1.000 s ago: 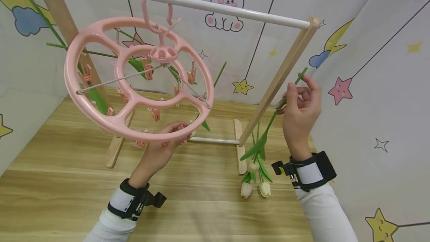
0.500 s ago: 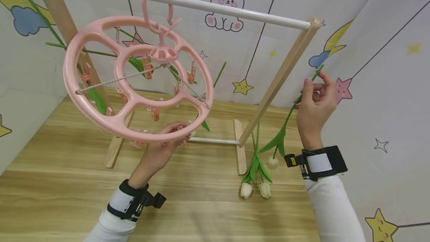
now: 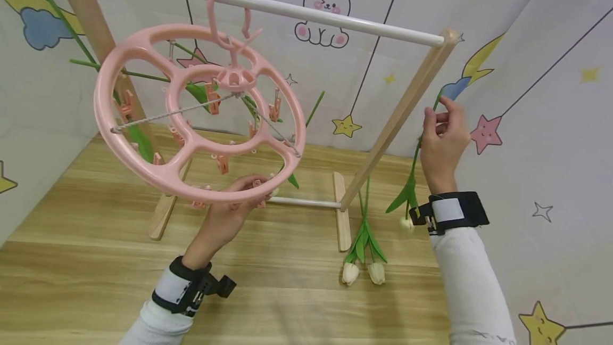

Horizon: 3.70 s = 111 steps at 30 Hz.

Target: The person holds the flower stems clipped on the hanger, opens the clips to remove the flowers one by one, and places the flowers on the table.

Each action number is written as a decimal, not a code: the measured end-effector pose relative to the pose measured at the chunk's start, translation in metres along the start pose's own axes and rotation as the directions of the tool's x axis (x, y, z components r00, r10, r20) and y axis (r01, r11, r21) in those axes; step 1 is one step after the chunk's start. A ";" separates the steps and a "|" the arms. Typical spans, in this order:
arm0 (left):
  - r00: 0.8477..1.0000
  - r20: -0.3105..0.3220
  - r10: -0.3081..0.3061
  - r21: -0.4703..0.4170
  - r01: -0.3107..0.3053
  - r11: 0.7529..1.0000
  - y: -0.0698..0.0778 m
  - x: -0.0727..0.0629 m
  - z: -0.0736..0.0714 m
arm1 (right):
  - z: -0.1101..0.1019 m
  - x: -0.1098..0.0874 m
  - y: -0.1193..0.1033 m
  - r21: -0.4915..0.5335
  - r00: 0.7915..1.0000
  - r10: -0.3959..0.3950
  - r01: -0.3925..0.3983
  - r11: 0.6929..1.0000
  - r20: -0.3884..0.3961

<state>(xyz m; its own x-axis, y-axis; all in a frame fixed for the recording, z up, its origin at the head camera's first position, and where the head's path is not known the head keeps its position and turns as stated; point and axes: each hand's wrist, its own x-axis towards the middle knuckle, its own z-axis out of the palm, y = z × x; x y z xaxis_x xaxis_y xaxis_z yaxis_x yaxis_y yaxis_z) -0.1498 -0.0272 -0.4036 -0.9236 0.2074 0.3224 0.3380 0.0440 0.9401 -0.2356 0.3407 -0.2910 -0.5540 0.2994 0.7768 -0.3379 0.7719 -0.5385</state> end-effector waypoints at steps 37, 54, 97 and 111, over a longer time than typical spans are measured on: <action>1.000 0.007 -0.006 -0.011 0.006 1.000 -0.002 -0.001 0.002 | 0.044 -0.055 0.066 -0.376 0.900 0.094 0.082 0.923 0.426; 1.000 0.008 -0.024 -0.008 0.024 1.000 -0.002 -0.001 0.001 | 0.052 -0.086 0.088 -0.300 0.767 0.286 -0.128 0.945 0.575; 1.000 0.022 0.021 0.002 -0.021 1.000 -0.002 -0.004 -0.001 | 0.057 -0.106 0.077 -0.181 0.264 0.299 -0.393 0.902 0.917; 0.996 0.039 0.074 0.024 -0.075 0.997 0.000 -0.006 -0.004 | 0.059 -0.113 0.081 -0.202 0.339 0.294 -0.280 0.938 0.894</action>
<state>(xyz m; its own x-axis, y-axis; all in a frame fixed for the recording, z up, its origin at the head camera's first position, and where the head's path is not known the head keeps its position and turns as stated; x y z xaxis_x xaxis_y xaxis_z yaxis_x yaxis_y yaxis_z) -0.1450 -0.0321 -0.4048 -0.8882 0.2483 0.3866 0.4106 0.0516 0.9104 -0.2449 0.3364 -0.4416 -0.9669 -0.1734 -0.1870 -0.0081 0.7537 -0.6571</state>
